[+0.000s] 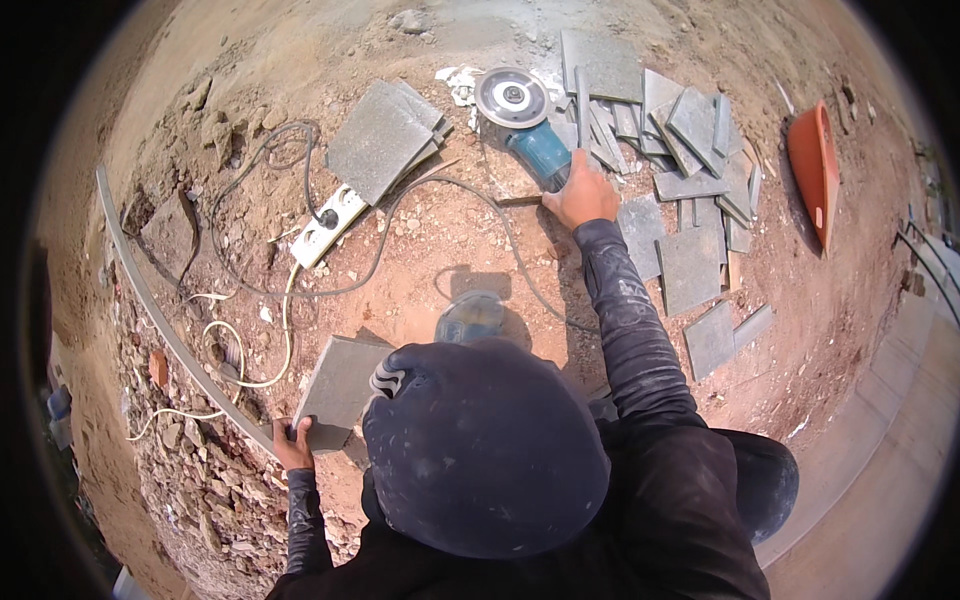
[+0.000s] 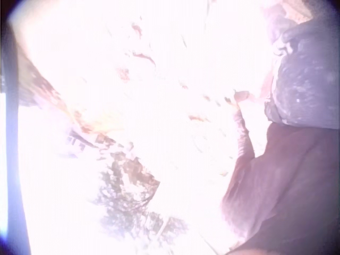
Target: The person uses an angle grinder to cut a grey tile on the ground. They hold the tile with one hand and operate the grinder with the other, creating dust as they cut. After finishing the cut, they place the tile aside and pick up another one to continue the process.
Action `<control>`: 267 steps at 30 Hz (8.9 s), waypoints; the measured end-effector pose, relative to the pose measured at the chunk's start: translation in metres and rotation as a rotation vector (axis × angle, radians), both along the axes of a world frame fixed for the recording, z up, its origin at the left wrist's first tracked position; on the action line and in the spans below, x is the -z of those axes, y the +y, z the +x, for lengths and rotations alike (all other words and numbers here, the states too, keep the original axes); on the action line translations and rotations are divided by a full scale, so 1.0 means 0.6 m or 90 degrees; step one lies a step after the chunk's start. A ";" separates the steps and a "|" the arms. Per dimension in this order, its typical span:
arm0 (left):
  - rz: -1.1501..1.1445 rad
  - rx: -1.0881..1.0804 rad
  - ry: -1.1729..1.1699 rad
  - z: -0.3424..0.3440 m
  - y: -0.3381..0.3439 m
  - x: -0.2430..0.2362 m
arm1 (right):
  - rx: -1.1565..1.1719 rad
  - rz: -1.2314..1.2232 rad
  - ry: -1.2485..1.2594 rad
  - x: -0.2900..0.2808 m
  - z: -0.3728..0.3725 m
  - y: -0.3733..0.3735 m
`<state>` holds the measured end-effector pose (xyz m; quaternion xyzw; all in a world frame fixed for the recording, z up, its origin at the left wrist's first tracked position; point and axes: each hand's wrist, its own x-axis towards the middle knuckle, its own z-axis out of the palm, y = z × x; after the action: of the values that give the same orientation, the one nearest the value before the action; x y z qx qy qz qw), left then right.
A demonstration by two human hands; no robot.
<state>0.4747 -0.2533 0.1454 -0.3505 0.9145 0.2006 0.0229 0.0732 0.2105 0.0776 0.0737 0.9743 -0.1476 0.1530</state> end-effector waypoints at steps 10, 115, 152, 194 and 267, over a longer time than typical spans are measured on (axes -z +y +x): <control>-0.006 0.024 -0.014 -0.020 0.007 0.004 | 0.008 0.014 0.007 -0.003 0.008 -0.011; 1.082 0.320 -0.133 -0.512 0.615 0.074 | 0.403 -0.866 0.100 -0.133 0.148 0.068; 0.532 0.653 0.361 -0.565 0.589 -0.023 | 0.263 -0.901 0.178 -0.118 0.111 0.025; 0.939 0.190 -0.294 -0.496 0.593 0.046 | 0.408 -0.598 0.234 -0.080 0.119 0.061; 0.311 0.398 -0.276 -0.808 0.482 0.183 | 0.285 -0.354 0.001 0.013 -0.062 -0.015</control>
<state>-0.0101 0.0358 0.0358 -0.0757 0.8766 0.3158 0.3552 0.0359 0.2014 0.0700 0.2404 0.8567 -0.4373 0.1304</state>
